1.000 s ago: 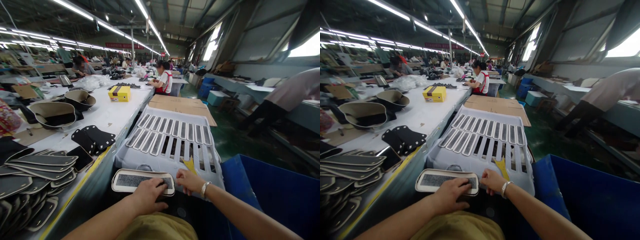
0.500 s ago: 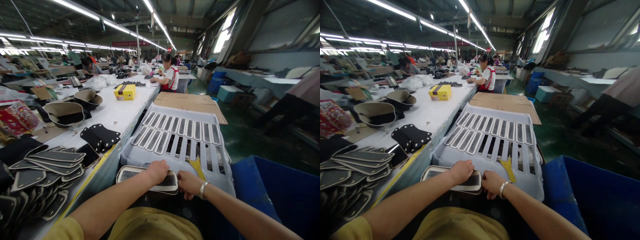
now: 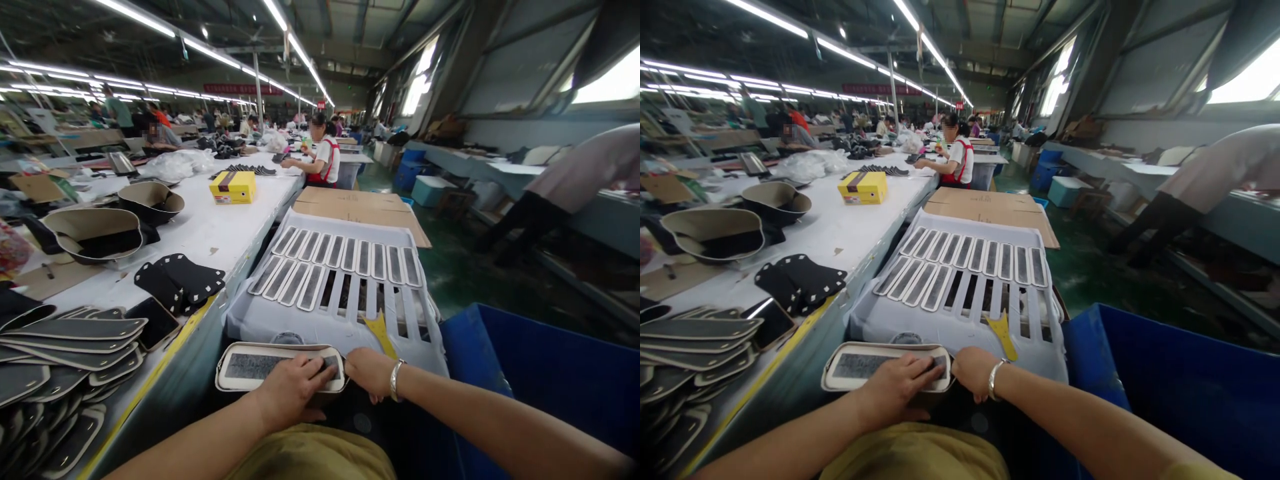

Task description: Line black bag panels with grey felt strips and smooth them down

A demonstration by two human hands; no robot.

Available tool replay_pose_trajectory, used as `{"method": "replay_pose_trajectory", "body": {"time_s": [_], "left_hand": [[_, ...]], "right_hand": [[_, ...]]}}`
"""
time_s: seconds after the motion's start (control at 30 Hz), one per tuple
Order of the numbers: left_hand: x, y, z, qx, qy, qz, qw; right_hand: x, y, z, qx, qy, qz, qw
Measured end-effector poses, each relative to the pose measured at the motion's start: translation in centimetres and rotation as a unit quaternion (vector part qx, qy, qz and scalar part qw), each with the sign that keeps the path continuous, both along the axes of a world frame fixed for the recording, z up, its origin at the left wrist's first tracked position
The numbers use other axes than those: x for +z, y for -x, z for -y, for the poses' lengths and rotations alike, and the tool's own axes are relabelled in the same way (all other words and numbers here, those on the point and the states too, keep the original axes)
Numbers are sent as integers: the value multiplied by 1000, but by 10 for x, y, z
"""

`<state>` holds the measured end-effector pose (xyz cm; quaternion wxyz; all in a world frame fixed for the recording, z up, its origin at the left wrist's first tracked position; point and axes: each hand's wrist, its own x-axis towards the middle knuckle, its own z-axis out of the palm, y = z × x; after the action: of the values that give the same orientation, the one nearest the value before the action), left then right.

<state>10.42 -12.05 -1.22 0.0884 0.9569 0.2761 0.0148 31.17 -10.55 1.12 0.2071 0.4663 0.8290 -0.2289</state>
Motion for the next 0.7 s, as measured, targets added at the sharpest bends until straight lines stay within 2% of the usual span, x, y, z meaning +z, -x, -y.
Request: {"method": "replay_pose_trajectory", "body": {"time_s": [0.2, 0.43, 0.53, 0.6, 0.63, 0.67, 0.7], "left_hand": [[5, -2, 2, -1, 6, -38, 999], [9, 0, 0, 4, 26, -33, 999], [5, 0, -3, 9, 15, -18, 1000], [2, 1, -6, 16, 2, -5, 1000], [1, 2, -6, 18, -5, 2, 1000], [2, 3, -6, 19, -13, 9, 1000], [3, 5, -4, 16, -21, 19, 999]], "right_hand": [[-4, -6, 5, 74, -37, 27, 996], [6, -2, 5, 64, -49, 17, 997], [1, -1, 6, 18, -41, -5, 999], [-2, -2, 10, -62, -1, -37, 997], [-1, -3, 14, -138, 40, -75, 987], [2, -3, 18, -220, 90, -132, 962], [7, -1, 21, -304, 147, -194, 921]]}}
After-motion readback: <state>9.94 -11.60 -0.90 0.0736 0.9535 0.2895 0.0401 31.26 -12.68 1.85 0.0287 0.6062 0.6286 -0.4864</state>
